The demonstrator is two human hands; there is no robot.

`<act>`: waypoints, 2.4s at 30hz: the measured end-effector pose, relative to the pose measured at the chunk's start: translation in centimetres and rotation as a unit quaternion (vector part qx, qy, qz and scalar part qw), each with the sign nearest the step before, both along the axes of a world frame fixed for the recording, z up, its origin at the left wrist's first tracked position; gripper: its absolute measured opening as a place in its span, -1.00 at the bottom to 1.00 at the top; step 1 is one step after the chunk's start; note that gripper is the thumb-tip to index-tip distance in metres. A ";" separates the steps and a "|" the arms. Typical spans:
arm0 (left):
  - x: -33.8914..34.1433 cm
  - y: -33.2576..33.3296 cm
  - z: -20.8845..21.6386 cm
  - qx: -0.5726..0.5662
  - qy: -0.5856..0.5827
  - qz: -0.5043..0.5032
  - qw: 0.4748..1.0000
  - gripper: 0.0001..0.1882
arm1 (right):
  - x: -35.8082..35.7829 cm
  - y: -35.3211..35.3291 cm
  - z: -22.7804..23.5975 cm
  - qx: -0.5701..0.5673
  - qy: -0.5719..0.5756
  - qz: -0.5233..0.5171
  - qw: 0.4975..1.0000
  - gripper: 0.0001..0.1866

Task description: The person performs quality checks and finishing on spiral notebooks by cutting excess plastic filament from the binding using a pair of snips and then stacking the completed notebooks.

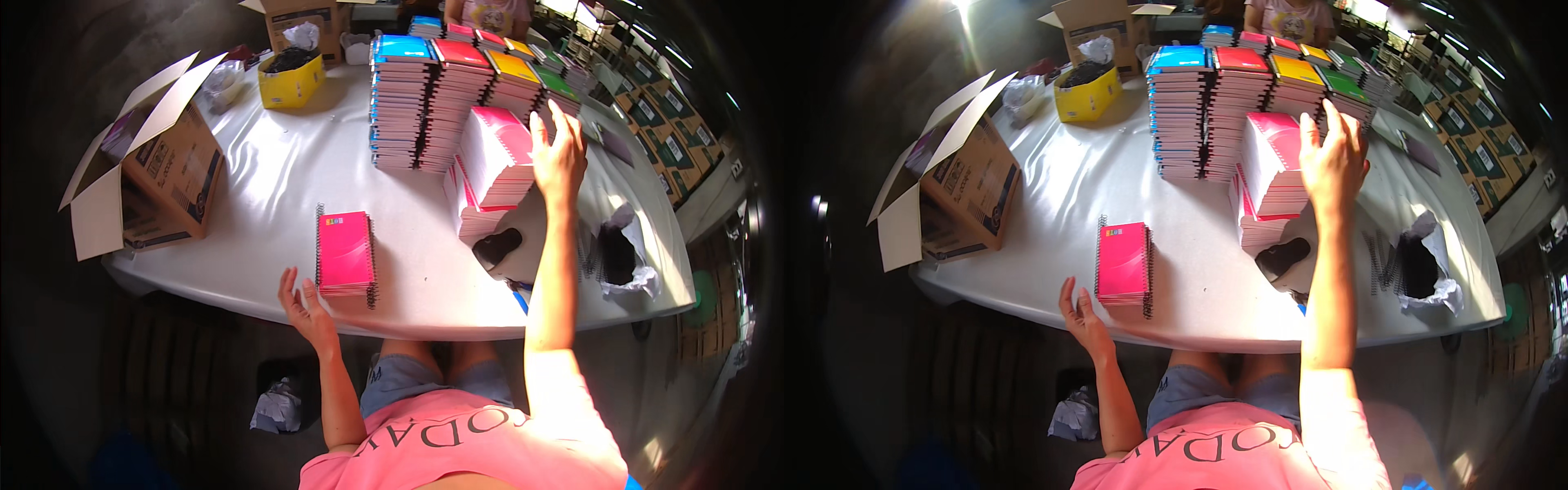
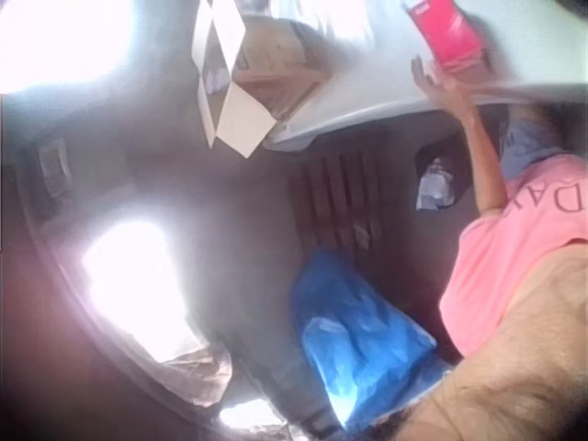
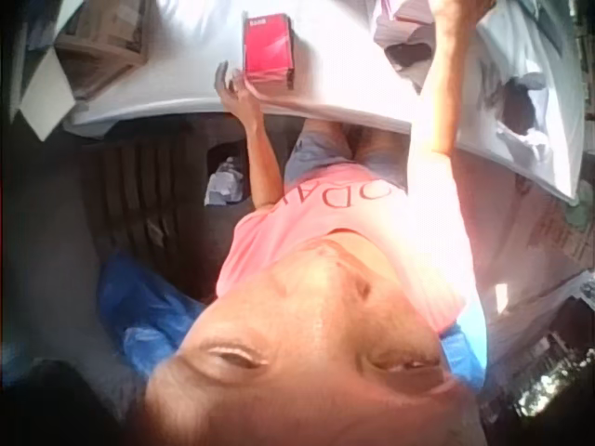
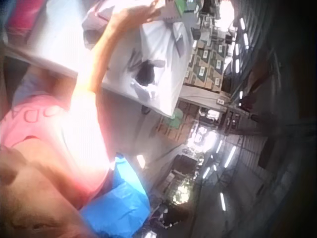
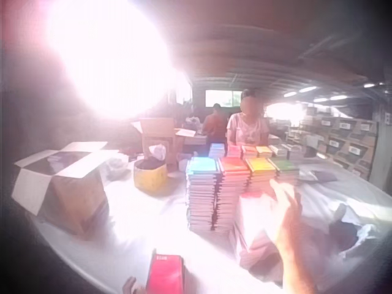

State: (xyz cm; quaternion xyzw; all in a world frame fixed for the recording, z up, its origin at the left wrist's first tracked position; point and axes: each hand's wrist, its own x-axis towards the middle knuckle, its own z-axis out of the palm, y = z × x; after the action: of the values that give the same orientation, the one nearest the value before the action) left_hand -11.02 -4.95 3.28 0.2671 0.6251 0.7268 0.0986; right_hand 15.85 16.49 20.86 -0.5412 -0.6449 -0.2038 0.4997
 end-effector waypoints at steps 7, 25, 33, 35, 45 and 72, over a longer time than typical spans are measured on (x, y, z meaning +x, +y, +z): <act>2.2 0.7 3.9 0.069 0.184 0.079 0.977 -0.75 | 6.9 4.6 -1.0 -0.393 0.135 0.229 0.880 -0.60; 9.9 3.6 7.0 -0.062 0.295 -0.392 0.869 -0.74 | 10.8 -8.6 -11.5 -0.254 0.160 0.187 0.935 -0.56; 13.4 3.9 2.9 -0.216 0.564 -0.317 0.731 -0.62 | 24.9 -0.5 -19.1 -0.422 -0.137 -0.224 0.868 -0.47; 13.6 3.8 2.2 -0.201 0.567 -0.283 0.747 -0.42 | 24.7 -0.5 -17.7 -0.450 -0.127 -0.208 0.859 -0.45; 15.7 4.7 -1.7 -0.065 0.527 -0.086 0.843 -0.39 | 27.1 -1.3 -12.6 -0.319 -0.009 -0.057 0.946 -0.58; 15.2 4.5 -0.5 -0.062 0.508 -0.139 0.848 -0.45 | 23.3 -4.2 -14.3 -0.374 0.500 0.309 0.717 -0.75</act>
State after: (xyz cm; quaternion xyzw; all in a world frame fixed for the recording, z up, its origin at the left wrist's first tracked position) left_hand 4.22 -0.41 2.75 0.6763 0.5883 0.4278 -0.1166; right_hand 39.12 12.25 6.56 -0.4778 -0.4561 0.5201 0.5414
